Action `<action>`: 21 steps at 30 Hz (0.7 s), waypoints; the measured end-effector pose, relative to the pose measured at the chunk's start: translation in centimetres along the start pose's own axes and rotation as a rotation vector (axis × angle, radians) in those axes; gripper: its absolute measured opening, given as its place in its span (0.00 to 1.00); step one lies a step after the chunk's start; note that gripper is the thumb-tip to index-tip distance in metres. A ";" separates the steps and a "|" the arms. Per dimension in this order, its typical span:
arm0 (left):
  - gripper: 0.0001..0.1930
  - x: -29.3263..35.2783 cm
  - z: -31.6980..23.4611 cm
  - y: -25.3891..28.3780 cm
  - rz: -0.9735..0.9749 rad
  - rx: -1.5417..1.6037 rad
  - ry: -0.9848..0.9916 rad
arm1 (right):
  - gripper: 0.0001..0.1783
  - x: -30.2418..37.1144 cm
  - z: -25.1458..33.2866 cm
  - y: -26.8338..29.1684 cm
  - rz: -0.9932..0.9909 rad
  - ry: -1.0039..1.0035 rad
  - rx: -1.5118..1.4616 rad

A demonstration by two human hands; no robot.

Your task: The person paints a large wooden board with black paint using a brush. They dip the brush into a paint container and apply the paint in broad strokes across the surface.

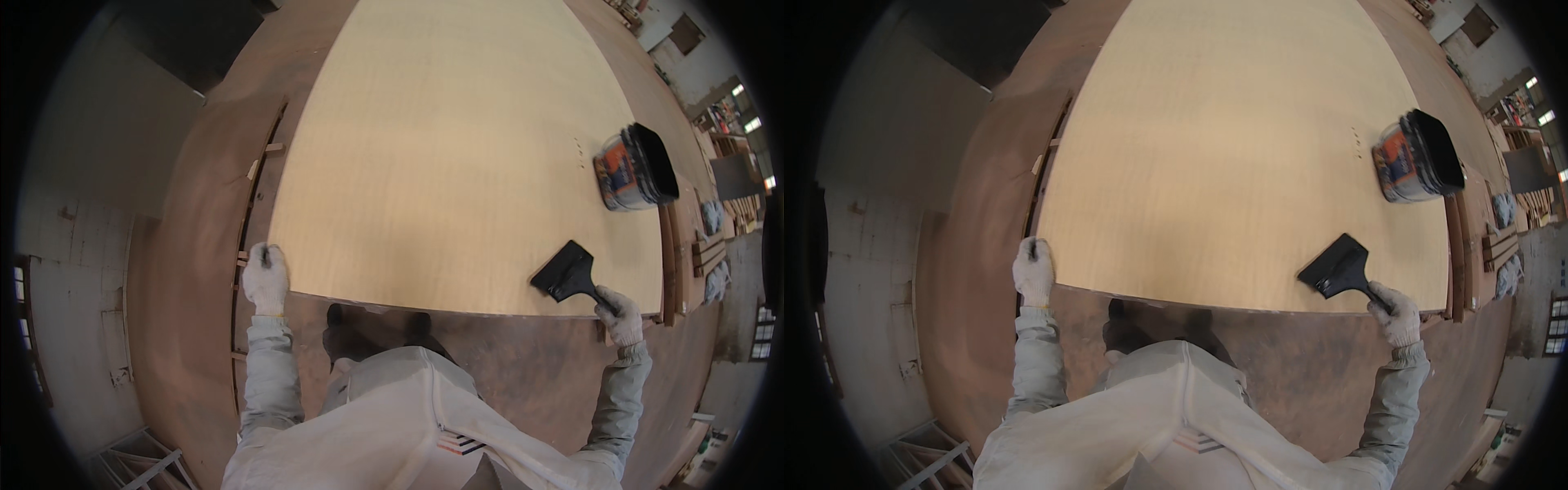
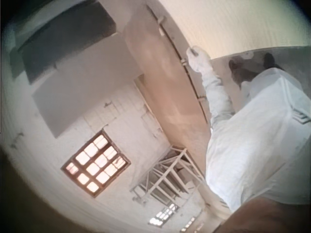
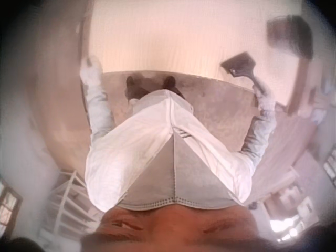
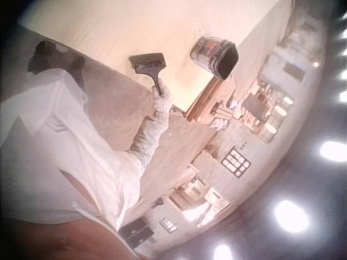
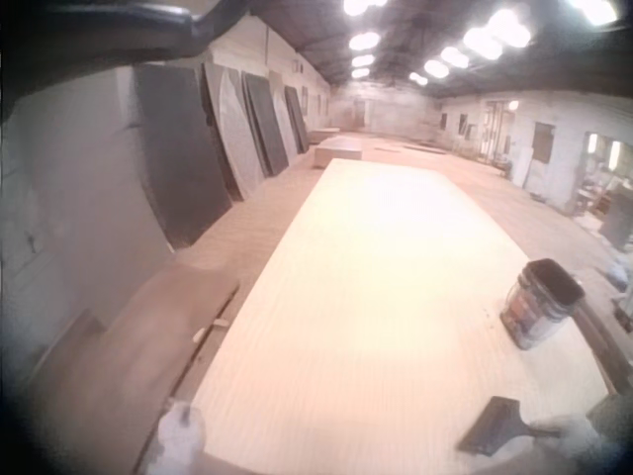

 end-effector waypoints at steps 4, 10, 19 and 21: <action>0.12 -1.0 1.2 -0.4 0.108 0.334 -0.095 | 0.26 -5.5 13.0 -7.0 0.142 0.112 0.362; 0.13 -0.4 0.1 -1.0 0.110 0.472 -0.216 | 0.25 -19.5 29.2 -17.2 0.149 0.313 0.363; 0.18 -0.9 -1.6 -0.5 0.140 0.509 -0.378 | 0.22 -47.4 40.7 -24.5 0.018 0.088 0.355; 0.19 -1.2 -0.8 -0.7 0.165 0.498 -0.333 | 0.22 -48.2 44.9 -27.4 -0.010 0.034 0.248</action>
Point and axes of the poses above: each hand's wrist, its own x-axis away from the middle knuckle, its own y-axis out of the back of the hand, z = x × y, the point moved 9 cm from there along -x, towards the middle knuckle
